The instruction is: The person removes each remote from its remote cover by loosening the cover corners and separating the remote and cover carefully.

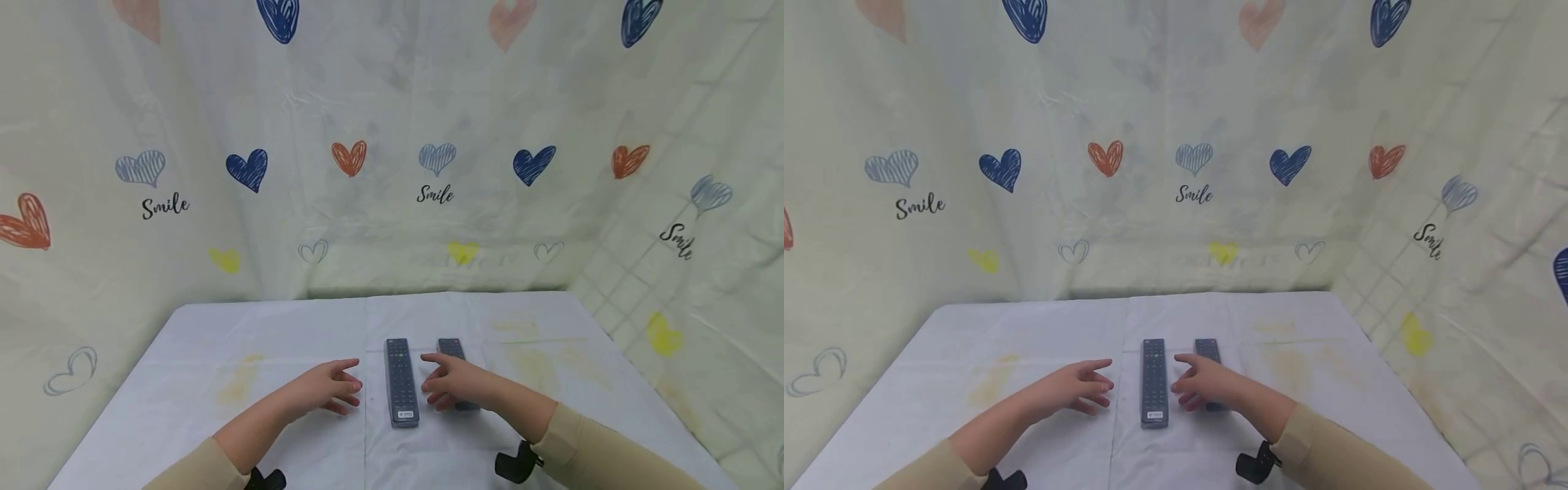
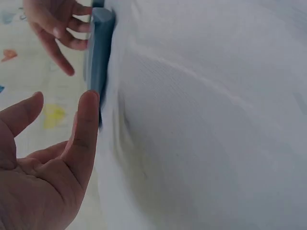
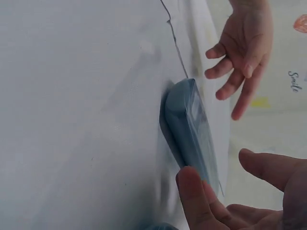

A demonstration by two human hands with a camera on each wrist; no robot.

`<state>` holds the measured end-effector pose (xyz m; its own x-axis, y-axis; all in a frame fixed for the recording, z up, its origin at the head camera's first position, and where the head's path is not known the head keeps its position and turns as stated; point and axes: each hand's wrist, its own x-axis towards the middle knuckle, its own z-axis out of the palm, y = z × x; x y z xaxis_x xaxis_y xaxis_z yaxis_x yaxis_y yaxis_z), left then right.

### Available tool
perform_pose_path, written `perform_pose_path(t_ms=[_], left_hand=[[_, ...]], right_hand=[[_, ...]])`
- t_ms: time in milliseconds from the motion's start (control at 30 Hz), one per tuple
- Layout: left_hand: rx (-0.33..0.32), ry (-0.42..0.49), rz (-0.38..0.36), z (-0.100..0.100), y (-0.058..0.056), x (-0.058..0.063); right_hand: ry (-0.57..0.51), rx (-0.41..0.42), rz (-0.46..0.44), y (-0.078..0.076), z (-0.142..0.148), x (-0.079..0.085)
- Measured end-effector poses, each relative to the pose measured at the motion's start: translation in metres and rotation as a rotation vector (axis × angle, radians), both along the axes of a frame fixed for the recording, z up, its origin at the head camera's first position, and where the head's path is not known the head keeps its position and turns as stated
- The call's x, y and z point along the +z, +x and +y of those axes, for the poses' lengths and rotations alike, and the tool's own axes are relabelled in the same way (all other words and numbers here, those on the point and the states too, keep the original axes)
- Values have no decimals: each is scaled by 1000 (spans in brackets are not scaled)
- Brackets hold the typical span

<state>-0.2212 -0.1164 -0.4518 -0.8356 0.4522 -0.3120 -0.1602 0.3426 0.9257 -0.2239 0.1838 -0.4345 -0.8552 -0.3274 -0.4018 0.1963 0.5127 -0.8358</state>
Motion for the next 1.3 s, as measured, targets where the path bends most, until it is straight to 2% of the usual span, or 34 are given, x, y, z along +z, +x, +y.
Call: perform_pose_path(t_ms=[133,400,600,867,1000,1167,1300], left_hand=[[4,-17,-18,16,-6,-6],[21,-73,-25,40,-20,-12],[44,-13,-51,53,-23,-15],[103,7,-50,65,-23,-17],[124,26,-38,66,-20,-17],[157,85,22,65,-17,-15],[199,123,76,62,-12,-9]], right_hand=[[40,-24,-2,-4,-10,-5],[107,-72,34,-11,-27,-4],[98,-99,43,-14,-35,-11],[51,-128,45,-13,-36,-17],[-11,-151,45,-10,-38,-18],[-105,-196,92,-5,-39,-17],[-178,-199,151,-2,-38,-13]])
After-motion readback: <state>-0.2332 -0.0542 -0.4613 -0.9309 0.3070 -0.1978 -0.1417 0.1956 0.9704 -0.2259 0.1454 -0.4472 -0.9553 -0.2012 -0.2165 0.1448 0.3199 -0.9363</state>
